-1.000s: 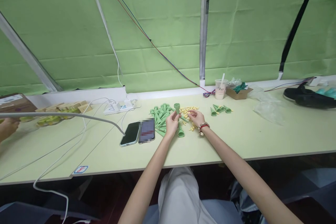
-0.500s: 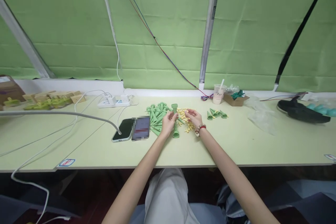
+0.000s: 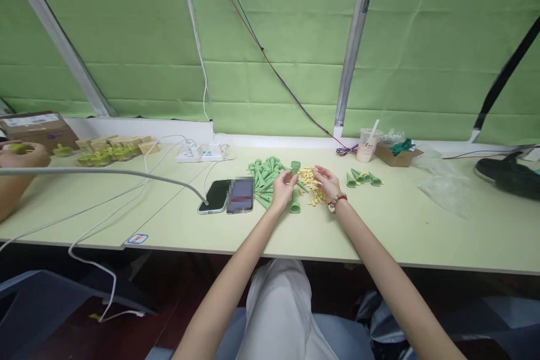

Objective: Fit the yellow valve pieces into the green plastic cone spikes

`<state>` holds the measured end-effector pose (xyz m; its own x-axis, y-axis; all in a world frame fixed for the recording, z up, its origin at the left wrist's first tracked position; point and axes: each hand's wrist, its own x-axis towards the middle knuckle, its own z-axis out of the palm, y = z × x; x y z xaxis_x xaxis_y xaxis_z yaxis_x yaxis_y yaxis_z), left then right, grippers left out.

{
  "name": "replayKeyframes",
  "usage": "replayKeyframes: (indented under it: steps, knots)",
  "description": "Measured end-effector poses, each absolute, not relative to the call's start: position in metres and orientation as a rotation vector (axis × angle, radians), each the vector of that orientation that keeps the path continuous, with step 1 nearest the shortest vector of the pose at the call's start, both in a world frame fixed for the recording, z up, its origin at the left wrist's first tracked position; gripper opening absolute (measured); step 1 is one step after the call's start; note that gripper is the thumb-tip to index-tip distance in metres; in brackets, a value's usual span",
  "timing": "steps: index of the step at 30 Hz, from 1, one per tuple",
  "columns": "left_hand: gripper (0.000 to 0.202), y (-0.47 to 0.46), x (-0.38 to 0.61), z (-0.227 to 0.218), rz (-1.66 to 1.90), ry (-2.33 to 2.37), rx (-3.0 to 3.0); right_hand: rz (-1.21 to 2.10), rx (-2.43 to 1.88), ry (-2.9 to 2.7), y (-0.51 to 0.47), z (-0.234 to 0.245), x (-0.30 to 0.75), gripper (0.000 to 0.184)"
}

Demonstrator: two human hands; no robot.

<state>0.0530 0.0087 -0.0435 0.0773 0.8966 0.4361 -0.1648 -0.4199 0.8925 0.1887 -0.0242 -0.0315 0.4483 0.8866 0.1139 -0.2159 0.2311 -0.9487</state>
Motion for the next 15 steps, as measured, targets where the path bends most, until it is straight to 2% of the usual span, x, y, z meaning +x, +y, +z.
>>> replayKeyframes:
  steps: [5,11,15]
  knots:
    - [0.028,0.004,0.053,-0.040,1.453,0.721,1.481,0.743,-1.065,-0.813,-0.028,-0.026,0.190,0.040]
    - [0.023,0.002,0.055,-0.036,1.426,0.642,1.512,0.402,-1.039,-1.028,-0.031,-0.021,0.188,0.037]
    - [0.023,0.003,0.056,-0.037,1.428,0.671,1.501,0.371,-1.030,-1.113,-0.032,-0.023,0.187,0.033]
